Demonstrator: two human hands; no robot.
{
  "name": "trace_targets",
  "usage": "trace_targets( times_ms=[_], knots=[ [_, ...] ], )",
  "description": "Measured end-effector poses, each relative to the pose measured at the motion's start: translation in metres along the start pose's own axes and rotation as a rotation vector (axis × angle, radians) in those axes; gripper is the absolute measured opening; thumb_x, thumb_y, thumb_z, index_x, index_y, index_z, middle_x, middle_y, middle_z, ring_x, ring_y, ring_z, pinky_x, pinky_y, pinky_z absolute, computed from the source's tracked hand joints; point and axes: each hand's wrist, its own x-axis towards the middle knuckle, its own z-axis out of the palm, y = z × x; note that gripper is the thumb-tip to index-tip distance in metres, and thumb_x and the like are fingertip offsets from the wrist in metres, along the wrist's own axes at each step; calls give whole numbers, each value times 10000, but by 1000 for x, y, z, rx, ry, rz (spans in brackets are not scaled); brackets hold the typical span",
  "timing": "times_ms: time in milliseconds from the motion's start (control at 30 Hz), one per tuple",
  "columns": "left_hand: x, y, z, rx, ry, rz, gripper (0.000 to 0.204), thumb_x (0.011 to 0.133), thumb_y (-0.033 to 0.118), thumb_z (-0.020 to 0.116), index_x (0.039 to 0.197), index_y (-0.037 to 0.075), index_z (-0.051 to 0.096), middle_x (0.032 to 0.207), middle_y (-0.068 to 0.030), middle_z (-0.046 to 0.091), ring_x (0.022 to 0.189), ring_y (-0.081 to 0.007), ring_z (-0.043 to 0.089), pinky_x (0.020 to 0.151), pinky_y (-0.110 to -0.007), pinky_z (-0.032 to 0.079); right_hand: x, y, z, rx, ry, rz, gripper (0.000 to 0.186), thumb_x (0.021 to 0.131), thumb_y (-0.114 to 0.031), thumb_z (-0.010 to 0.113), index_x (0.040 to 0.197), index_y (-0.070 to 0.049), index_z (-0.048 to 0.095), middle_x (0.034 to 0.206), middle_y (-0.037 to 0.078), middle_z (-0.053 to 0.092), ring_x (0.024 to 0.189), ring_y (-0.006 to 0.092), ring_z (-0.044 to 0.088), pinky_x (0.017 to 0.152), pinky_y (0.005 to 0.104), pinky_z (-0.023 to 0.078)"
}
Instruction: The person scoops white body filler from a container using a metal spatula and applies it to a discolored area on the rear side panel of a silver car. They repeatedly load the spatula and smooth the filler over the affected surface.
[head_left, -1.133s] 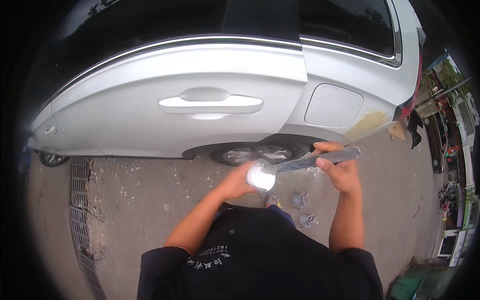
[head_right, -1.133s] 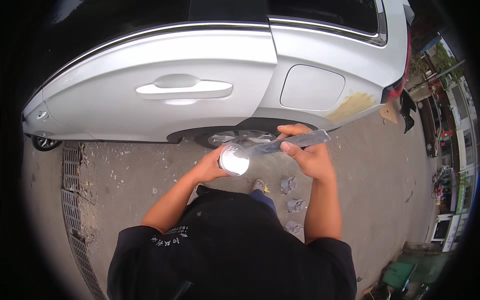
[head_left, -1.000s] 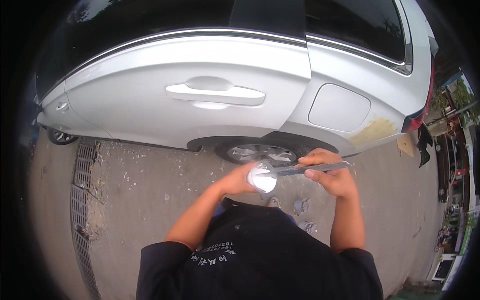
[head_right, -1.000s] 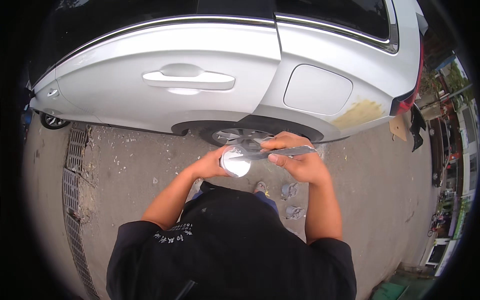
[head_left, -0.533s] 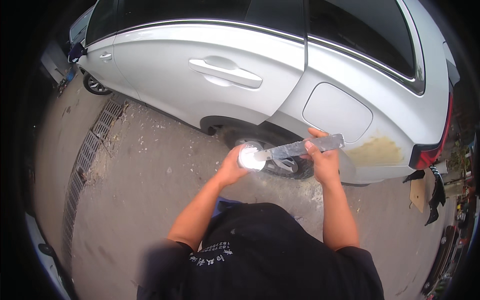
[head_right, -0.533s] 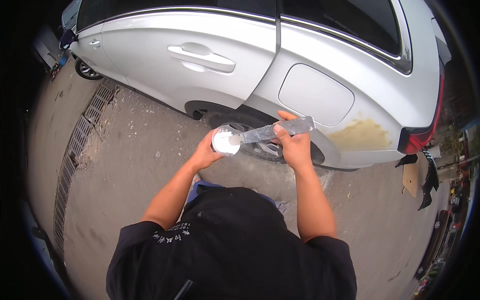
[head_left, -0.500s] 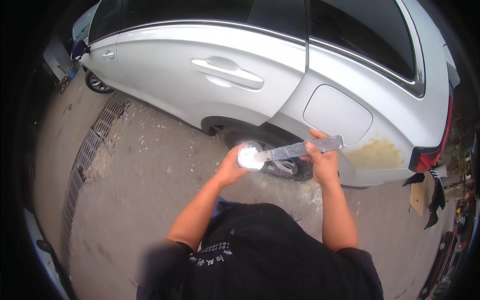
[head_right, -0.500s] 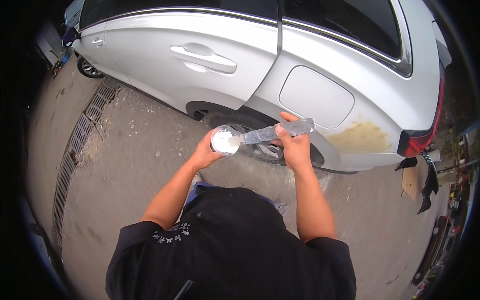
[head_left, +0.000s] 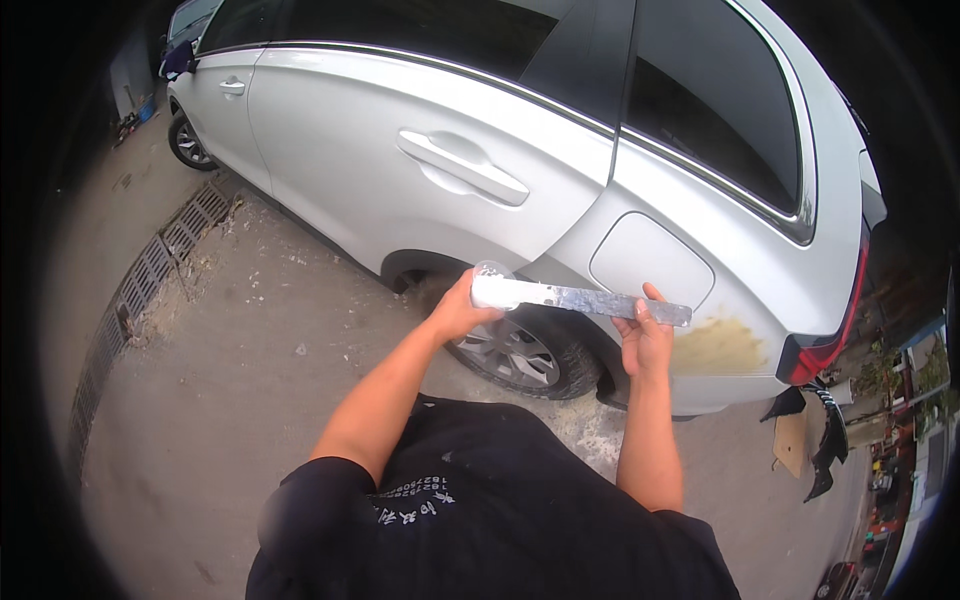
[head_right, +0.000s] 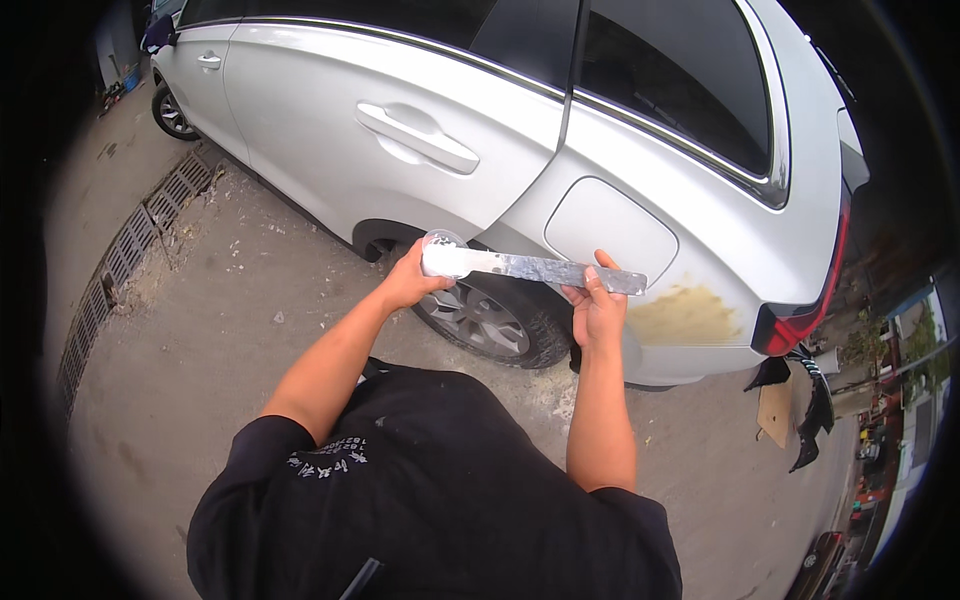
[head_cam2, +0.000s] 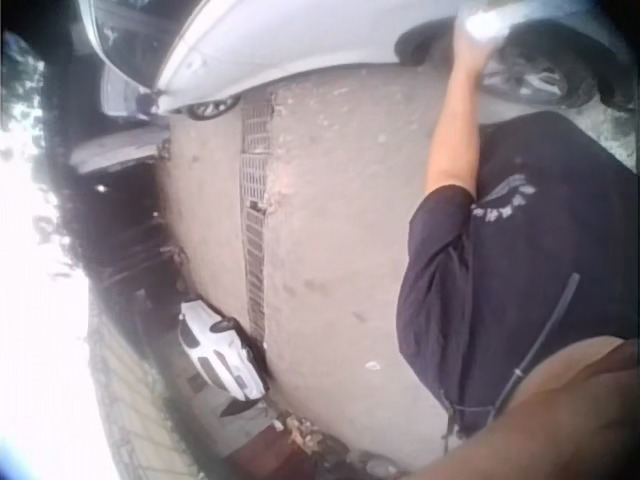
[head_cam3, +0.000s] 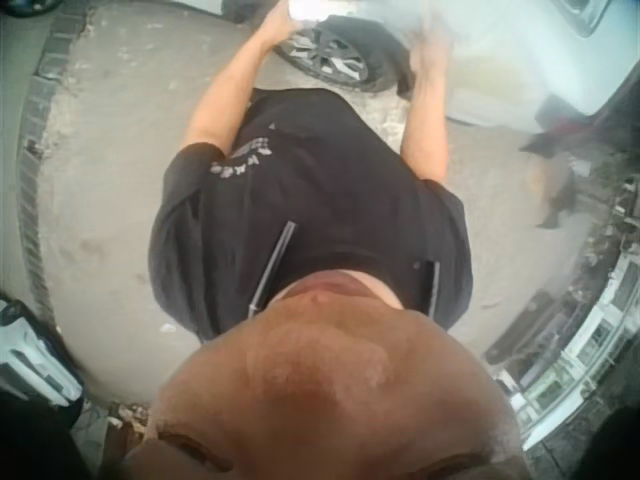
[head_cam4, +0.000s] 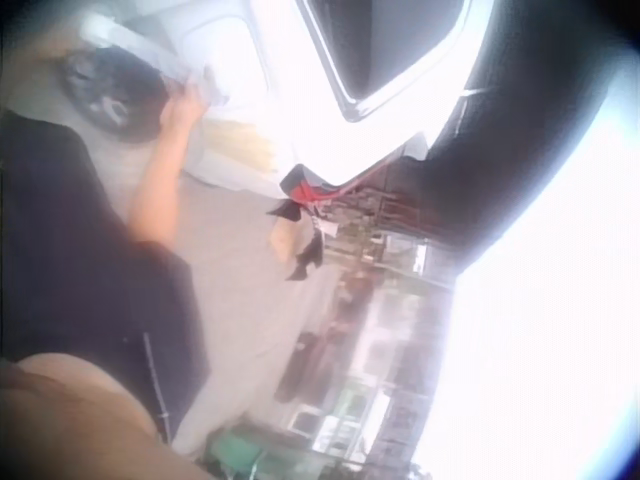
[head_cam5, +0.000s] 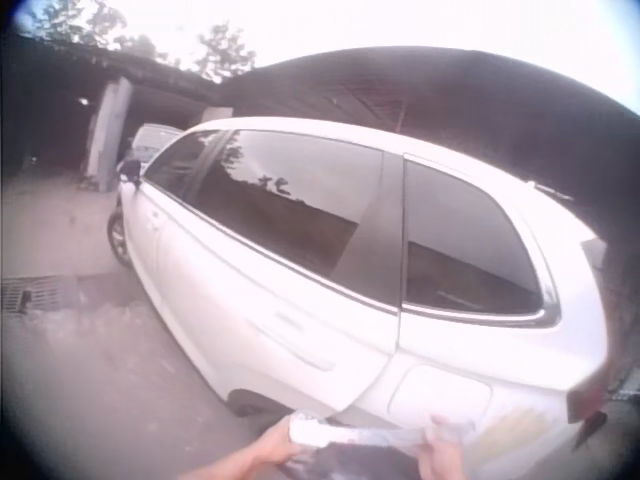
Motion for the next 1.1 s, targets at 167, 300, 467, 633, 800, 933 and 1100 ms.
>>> trace_targets(
  times_ms=[167,300,467,633,800,933,1100],
  knots=[
    [9,-7,7,-47,19,-24,860,696,224,823,1397,-1,379,1249,-161,572,1139,-235,555,993,-341,438,-1,9,-11,56,4,-36,455,930,-59,588,1356,-40,431,1068,114,619,928,228,651,778,373,588],
    [10,-8,9,-64,40,-55,869,696,233,828,1398,-1,374,1249,-161,572,1144,-239,557,993,-344,438,-1,21,-25,71,-5,-59,455,929,-59,595,1353,-46,430,1082,115,618,943,232,649,793,385,583],
    [9,-12,8,-30,55,-63,868,692,237,832,1395,4,379,1253,-158,574,1149,-246,557,994,-348,438,-5,31,-27,119,16,-61,453,932,-74,605,1351,-54,435,1107,113,614,963,238,646,801,392,579],
    [7,-6,8,-54,37,-126,849,686,227,838,1381,16,398,1261,-153,572,1155,-243,553,994,-350,437,-6,35,-33,157,15,-58,455,932,-85,612,1351,-60,439,1110,102,613,979,240,644,832,405,574],
    [9,-11,12,-53,39,-79,820,684,232,827,1369,30,422,1255,-159,587,1145,-258,576,972,-356,458,-6,35,-39,165,-2,-71,451,923,-79,621,1340,-59,449,1106,93,612,994,239,642,846,420,577],
    [7,-7,17,-28,34,-87,818,677,232,823,1368,37,429,1256,-156,589,1147,-262,582,965,-359,465,-7,24,-41,152,-31,-103,446,916,-70,625,1326,-45,452,1100,93,611,995,235,642,842,427,584],
    [5,8,25,45,36,-76,823,689,214,830,1369,14,410,1268,-160,574,1178,-257,554,1005,-362,432,-10,19,-45,178,-43,-146,434,915,-57,618,1315,-21,454,1093,98,611,983,240,647,833,429,589]
  ],
)
